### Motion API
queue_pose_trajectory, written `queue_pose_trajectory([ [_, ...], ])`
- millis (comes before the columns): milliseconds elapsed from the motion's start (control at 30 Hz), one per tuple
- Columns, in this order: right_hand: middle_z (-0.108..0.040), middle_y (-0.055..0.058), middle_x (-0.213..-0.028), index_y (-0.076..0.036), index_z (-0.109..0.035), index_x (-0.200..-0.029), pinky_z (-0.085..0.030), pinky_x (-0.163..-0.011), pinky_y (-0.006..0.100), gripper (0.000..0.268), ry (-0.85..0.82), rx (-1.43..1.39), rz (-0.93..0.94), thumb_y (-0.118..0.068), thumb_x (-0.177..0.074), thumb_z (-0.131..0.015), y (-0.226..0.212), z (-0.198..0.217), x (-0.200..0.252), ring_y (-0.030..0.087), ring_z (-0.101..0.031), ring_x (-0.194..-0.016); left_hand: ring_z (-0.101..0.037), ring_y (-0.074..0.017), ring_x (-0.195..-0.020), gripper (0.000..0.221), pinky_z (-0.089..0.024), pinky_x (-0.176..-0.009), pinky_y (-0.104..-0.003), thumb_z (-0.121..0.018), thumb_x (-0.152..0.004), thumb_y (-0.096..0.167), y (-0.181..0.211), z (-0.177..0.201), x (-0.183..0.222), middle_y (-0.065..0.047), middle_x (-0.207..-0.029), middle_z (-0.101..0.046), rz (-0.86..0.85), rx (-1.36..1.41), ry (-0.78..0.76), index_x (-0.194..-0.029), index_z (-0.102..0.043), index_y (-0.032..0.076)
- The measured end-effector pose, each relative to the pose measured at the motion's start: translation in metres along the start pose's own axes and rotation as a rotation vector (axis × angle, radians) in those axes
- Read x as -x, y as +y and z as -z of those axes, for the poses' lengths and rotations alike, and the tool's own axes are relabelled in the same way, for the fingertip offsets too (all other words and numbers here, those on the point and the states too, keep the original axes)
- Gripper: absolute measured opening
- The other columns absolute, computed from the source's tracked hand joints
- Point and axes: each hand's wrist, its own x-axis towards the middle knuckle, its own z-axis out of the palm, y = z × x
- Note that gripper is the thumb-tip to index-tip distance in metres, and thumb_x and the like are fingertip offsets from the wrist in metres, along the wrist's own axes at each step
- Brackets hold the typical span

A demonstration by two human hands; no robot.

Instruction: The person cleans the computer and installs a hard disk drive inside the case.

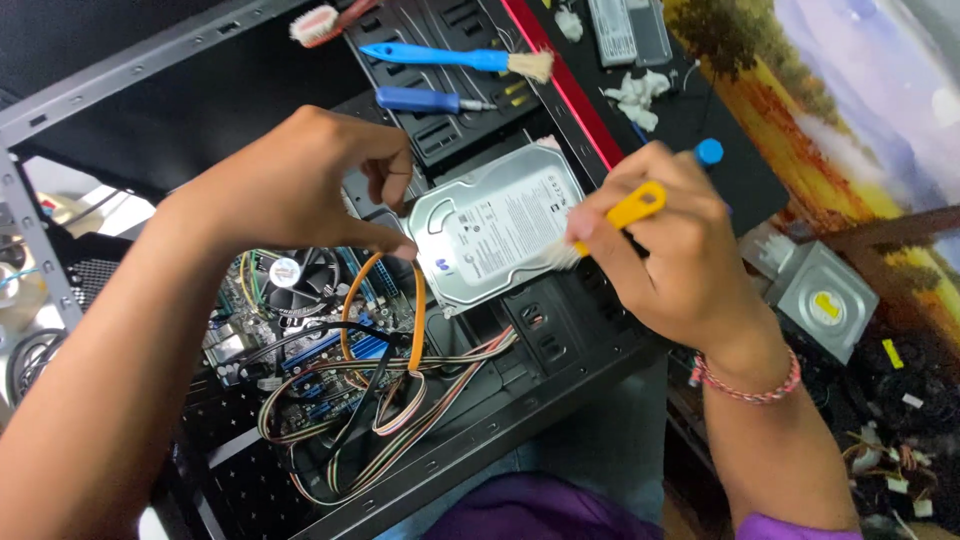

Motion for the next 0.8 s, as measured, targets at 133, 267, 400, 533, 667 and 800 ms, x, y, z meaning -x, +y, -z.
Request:
queue_pose_trajectory([
  [133, -0.068, 0.005, -0.088, -0.006, -0.071, -0.091, -0.044, -0.081, 0.036, 0.019, 0.08, 0.011, -0.075, -0.014, -0.108, -0.066, 0.003, -0.001, 0.005, 0.025, -0.063, -0.087, -0.07, -0.0198, -0.074, 0.042, -0.054, -0.065, -0.034, -0.094, -0.064, 0.03, -0.002, -0.002, -0.001, -0.005, -0.076, -0.07, 0.005, 0.013, -0.002, -0.08, -0.065, 0.005],
  [267, -0.067, 0.008, -0.085, -0.004, -0.069, -0.087, -0.042, -0.079, 0.039, 0.022, 0.104, 0.07, -0.05, -0.012, -0.107, -0.065, 0.0, 0.0, 0.002, 0.028, -0.062, -0.089, -0.069, -0.0182, -0.07, 0.042, -0.053, -0.061, -0.032, -0.095, -0.062, 0.028, -0.003, -0.002, -0.001, -0.005, -0.076, -0.069, 0.014, 0.013, 0.012, -0.081, -0.066, 0.004],
  [400, -0.066, 0.007, -0.088, -0.001, -0.067, -0.092, -0.044, -0.081, 0.036, 0.025, 0.118, -0.007, -0.019, -0.012, -0.114, -0.061, 0.012, -0.005, 0.011, 0.025, -0.062, -0.087, -0.066, -0.018, -0.065, 0.044, -0.05, -0.058, -0.032, -0.096, -0.062, 0.028, -0.004, -0.003, 0.0, -0.005, -0.074, -0.068, 0.007, -0.036, 0.004, -0.08, -0.065, 0.003],
  [533, -0.067, 0.007, -0.089, -0.003, -0.067, -0.09, -0.044, -0.079, 0.038, 0.025, 0.168, 0.044, -0.101, -0.011, -0.113, -0.06, 0.005, -0.002, 0.011, 0.027, -0.061, -0.084, -0.066, -0.0172, -0.064, 0.044, -0.049, -0.056, -0.031, -0.096, -0.062, 0.031, -0.006, -0.006, 0.0, -0.004, -0.073, -0.068, 0.033, -0.057, -0.013, -0.079, -0.065, 0.004],
  [667, -0.065, 0.008, -0.085, -0.002, -0.067, -0.086, -0.043, -0.079, 0.039, 0.028, 0.173, 0.047, -0.058, -0.012, -0.111, -0.061, 0.002, -0.001, 0.008, 0.028, -0.061, -0.084, -0.068, -0.0164, -0.066, 0.043, -0.051, -0.058, -0.03, -0.095, -0.063, 0.031, -0.004, -0.006, -0.001, -0.004, -0.073, -0.069, 0.026, -0.066, -0.011, -0.079, -0.065, 0.004],
  [800, -0.064, 0.006, -0.084, -0.005, -0.068, -0.086, -0.044, -0.08, 0.034, 0.031, 0.138, -0.009, -0.067, -0.013, -0.115, -0.059, 0.01, -0.002, 0.017, 0.025, -0.061, -0.084, -0.069, -0.0172, -0.068, 0.044, -0.052, -0.06, -0.03, -0.095, -0.062, 0.031, -0.002, -0.006, -0.002, -0.004, -0.075, -0.071, 0.043, -0.087, -0.012, -0.08, -0.066, 0.004],
])
